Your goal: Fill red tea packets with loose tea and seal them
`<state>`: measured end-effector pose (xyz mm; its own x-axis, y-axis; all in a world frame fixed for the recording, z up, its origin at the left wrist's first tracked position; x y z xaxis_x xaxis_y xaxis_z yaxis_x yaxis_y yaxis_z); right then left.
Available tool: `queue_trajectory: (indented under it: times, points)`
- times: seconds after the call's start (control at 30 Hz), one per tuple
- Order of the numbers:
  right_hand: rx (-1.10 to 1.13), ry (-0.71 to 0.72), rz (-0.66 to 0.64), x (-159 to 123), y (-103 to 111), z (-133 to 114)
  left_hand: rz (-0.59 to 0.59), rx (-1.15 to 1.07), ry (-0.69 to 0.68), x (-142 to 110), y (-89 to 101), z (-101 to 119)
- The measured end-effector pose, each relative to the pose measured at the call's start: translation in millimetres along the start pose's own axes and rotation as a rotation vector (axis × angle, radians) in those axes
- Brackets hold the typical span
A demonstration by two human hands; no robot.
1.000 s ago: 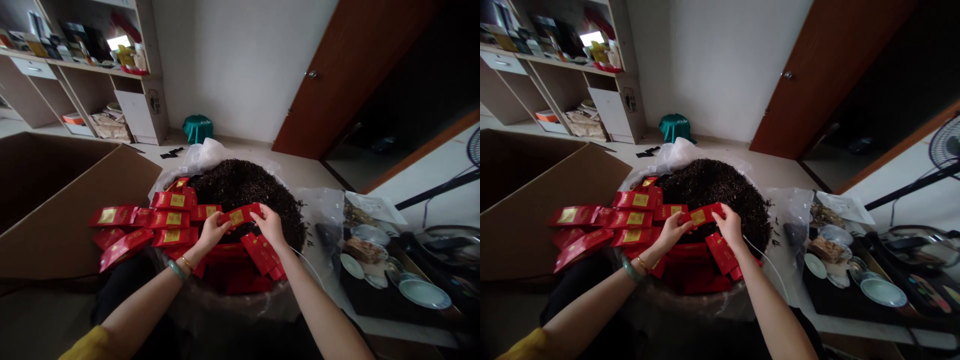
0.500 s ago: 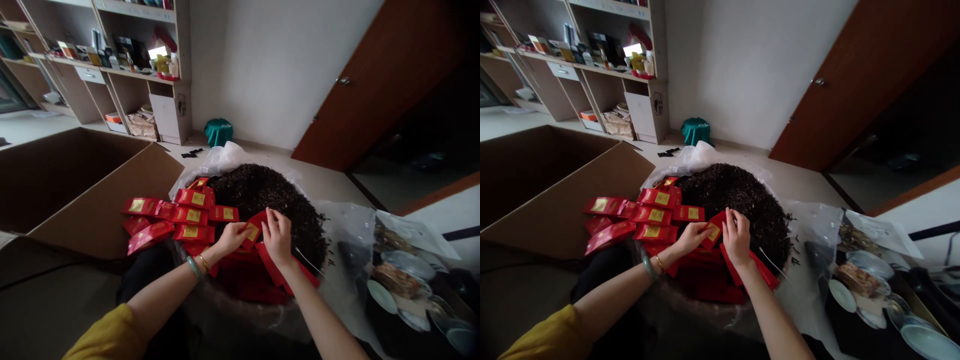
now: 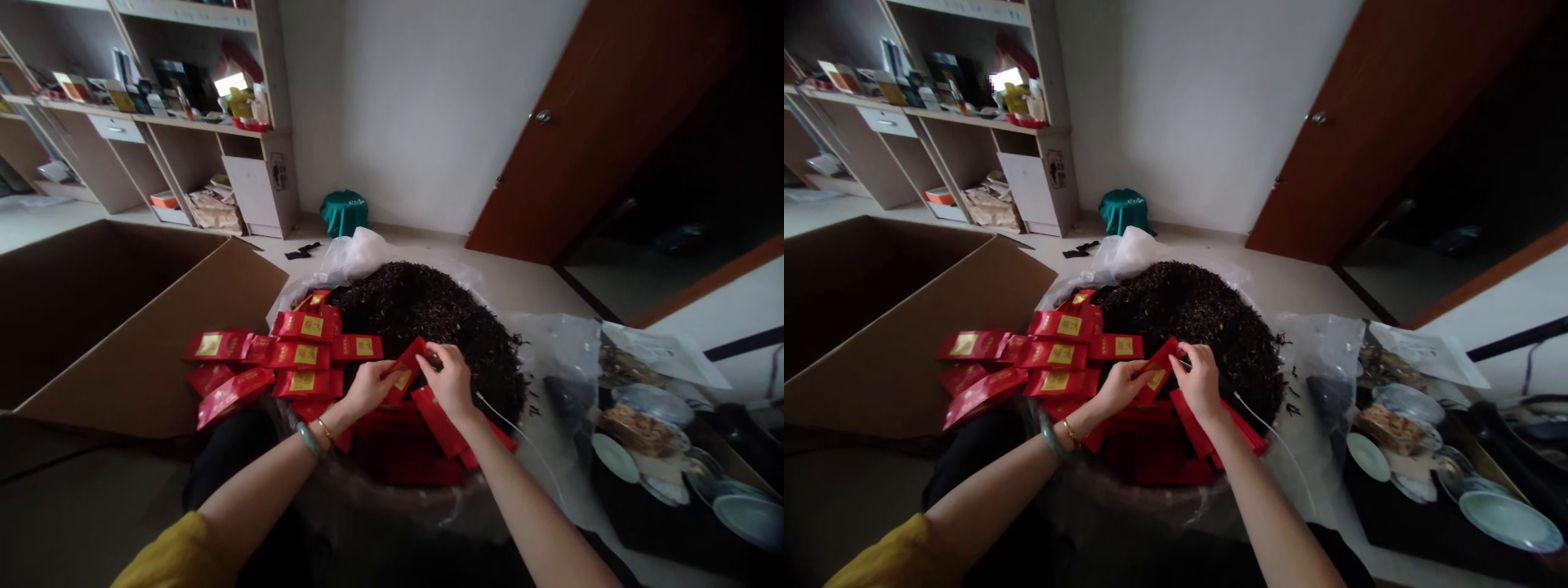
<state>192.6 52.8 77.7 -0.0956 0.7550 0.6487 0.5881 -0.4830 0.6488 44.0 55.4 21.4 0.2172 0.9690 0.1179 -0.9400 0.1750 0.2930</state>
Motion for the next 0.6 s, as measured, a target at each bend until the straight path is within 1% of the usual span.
queue_trajectory:
  times: [0.07, 0.13, 0.2, 0.27, 0.33, 0.37, 0.43, 0.53, 0.6]
  points:
    - [-0.040, -0.048, -0.083, 1, -6, 6, 0.003, 0.024, -0.020, 1, 1.6, 1]
    - [-0.075, -0.056, -0.146, 2, -9, 8, 0.002, 0.050, -0.025, 3, 2.7, 1]
    - [-0.060, -0.005, -0.178, 3, -8, 2, 0.011, 0.099, -0.004, 6, 5.2, -2]
    - [0.004, 0.071, -0.198, 3, -7, -9, 0.032, 0.158, 0.028, 9, 9.6, -6]
    - [0.070, 0.101, -0.231, 2, -8, -16, 0.040, 0.192, 0.051, 12, 13.8, -10]
    - [0.100, 0.083, -0.252, 1, -9, -16, 0.033, 0.201, 0.055, 13, 15.1, -10]
    - [0.179, -0.006, -0.292, 1, -14, -10, 0.006, 0.210, 0.035, 14, 16.2, -9]
    - [0.351, -0.184, -0.393, -4, -26, 3, -0.035, 0.243, -0.056, 12, 15.5, -2]
    - [0.422, -0.271, -0.456, -8, -35, 9, -0.057, 0.270, -0.109, 10, 14.1, 3]
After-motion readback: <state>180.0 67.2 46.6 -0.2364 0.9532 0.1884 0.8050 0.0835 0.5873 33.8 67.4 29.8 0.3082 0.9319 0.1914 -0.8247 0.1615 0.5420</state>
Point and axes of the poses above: each hand's wrist, its own x-axis towards the middle knuckle, its own y-axis out of the back of the hand, z = x × y, the point moved 8 cm from there along x, towards the middle knuckle, and after that the axes turned 3 degrees about -x, right-handed, at the moved point
